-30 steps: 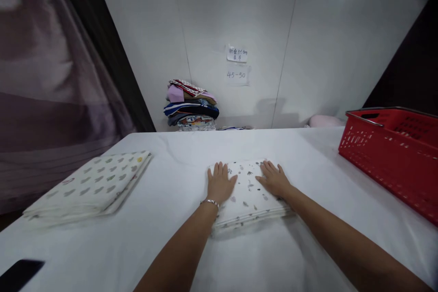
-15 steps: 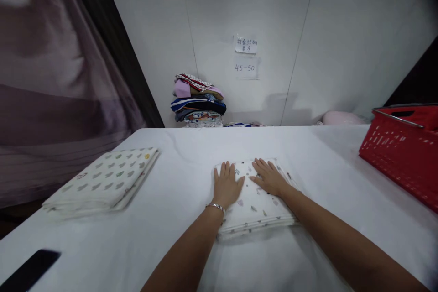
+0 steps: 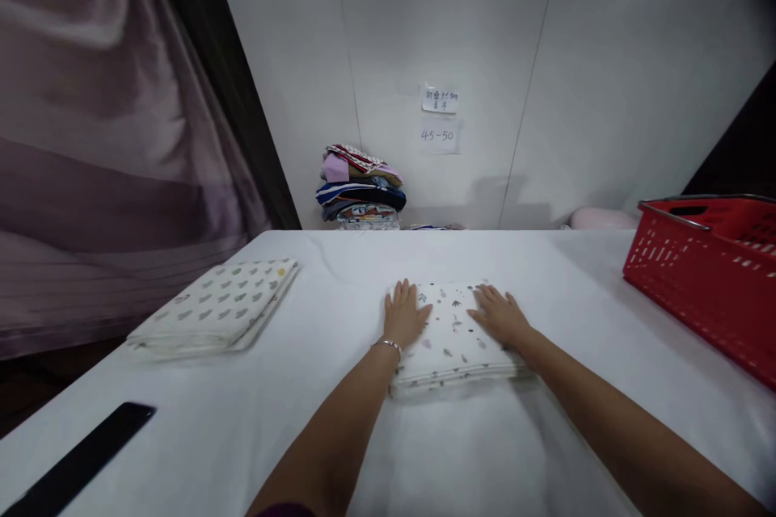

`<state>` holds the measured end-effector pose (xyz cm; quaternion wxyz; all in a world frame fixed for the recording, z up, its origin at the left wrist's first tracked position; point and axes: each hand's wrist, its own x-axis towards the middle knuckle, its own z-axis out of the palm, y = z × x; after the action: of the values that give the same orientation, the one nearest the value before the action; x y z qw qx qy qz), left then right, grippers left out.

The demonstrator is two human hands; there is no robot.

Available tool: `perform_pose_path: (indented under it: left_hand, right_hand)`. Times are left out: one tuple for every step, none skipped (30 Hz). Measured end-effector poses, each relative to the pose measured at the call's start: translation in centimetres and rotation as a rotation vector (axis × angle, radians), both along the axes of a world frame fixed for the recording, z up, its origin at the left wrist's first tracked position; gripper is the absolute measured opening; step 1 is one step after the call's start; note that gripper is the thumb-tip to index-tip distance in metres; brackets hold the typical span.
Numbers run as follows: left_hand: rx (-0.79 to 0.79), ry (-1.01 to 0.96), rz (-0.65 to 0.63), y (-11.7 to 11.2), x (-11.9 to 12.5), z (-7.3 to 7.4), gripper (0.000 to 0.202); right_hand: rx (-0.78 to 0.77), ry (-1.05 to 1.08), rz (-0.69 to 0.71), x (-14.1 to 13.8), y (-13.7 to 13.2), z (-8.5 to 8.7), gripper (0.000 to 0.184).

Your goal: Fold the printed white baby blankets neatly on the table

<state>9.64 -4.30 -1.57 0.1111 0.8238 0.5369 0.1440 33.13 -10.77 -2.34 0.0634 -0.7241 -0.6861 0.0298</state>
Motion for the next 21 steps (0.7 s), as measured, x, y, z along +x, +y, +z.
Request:
perform_pose_path:
  left_hand:
    - [-0.018, -0.04, 0.033, -0.2, -0.3, 0.1, 0.064]
    - [-0.033, -0.079, 0.08, -0.4, -0.6, 0.2, 0.064]
    - [-0.045, -0.115, 0.132, -0.7, -1.1, 0.2, 0.063]
    - [-0.052, -0.146, 0.178, -1.0, -1.5, 0.1, 0.063]
    - [-0.054, -0.173, 0.21, -1.3, -2.0, -0.1, 0.062]
    - [-0.053, -0.199, 0.23, -1.7, -2.5, -0.2, 0.062]
    - [-0.051, -0.222, 0.242, -2.1, -2.9, -0.4, 0.061]
    - [-0.052, -0.246, 0.248, -2.4, -3.4, -0.6, 0.061]
    - [-0.058, -0.268, 0.253, -2.8, -3.7, -0.6, 0.061]
    - [-0.072, -0.288, 0.26, -3.2, -4.1, -0.7, 0.06]
    - [-0.09, -0.303, 0.267, -3.5, -4.3, -0.6, 0.061]
    - [-0.106, -0.315, 0.275, -3.8, -4.6, -0.5, 0.061]
    - [-0.12, -0.324, 0.282, -4.0, -4.7, -0.4, 0.061]
    - [-0.131, -0.33, 0.29, -4.2, -4.8, -0.3, 0.061]
    - [-0.139, -0.334, 0.299, -4.3, -4.8, -0.1, 0.061]
    - [-0.143, -0.341, 0.306, -4.5, -4.7, 0.0, 0.061]
    - [-0.146, -0.351, 0.311, -4.8, -4.5, 0.1, 0.06]
    - [-0.151, -0.363, 0.311, -5.1, -4.3, 0.2, 0.06]
    - [-0.161, -0.377, 0.299, -5.5, -4.0, 0.3, 0.059]
    - [-0.177, -0.392, 0.275, -6.1, -3.6, 0.4, 0.06]
    - [-0.197, -0.403, 0.238, -6.8, -3.1, 0.4, 0.06]
  right_hand:
    - [0.024, 0.024, -0.02, 0.8, -0.9, -0.4, 0.06]
    - [0.048, 0.062, -0.036, 1.6, -1.8, -0.8, 0.058]
    - [0.071, 0.109, -0.055, 2.4, -2.7, -1.2, 0.057]
    - [0.093, 0.161, -0.076, 3.0, -3.5, -1.5, 0.057]
    - [0.111, 0.213, -0.097, 3.4, -4.2, -1.9, 0.056]
    - [0.122, 0.259, -0.121, 3.8, -4.8, -2.1, 0.056]
    - [0.126, 0.296, -0.141, 3.9, -5.3, -2.2, 0.056]
    - [0.127, 0.322, -0.159, 4.0, -5.7, -2.3, 0.057]
    - [0.128, 0.337, -0.179, 4.0, -6.1, -2.4, 0.059]
    - [0.129, 0.344, -0.201, 3.9, -6.3, -2.4, 0.061]
    - [0.131, 0.343, -0.225, 3.8, -6.5, -2.4, 0.063]
    - [0.136, 0.339, -0.249, 3.7, -6.6, -2.5, 0.065]
    - [0.139, 0.336, -0.269, 3.6, -6.7, -2.5, 0.067]
    - [0.136, 0.339, -0.28, 3.6, -6.7, -2.5, 0.068]
    - [0.125, 0.354, -0.282, 3.7, -6.6, -2.5, 0.068]
    - [0.106, 0.38, -0.277, 4.0, -6.5, -2.5, 0.068]
    - [0.085, 0.412, -0.269, 4.4, -6.3, -2.3, 0.068]
    - [0.069, 0.442, -0.26, 5.1, -6.0, -2.1, 0.069]
    - [0.061, 0.461, -0.255, 6.0, -5.7, -1.7, 0.069]
    - [0.061, 0.467, -0.256, 7.1, -5.2, -1.3, 0.071]
    - [0.074, 0.45, -0.267, 8.3, -4.8, -0.9, 0.072]
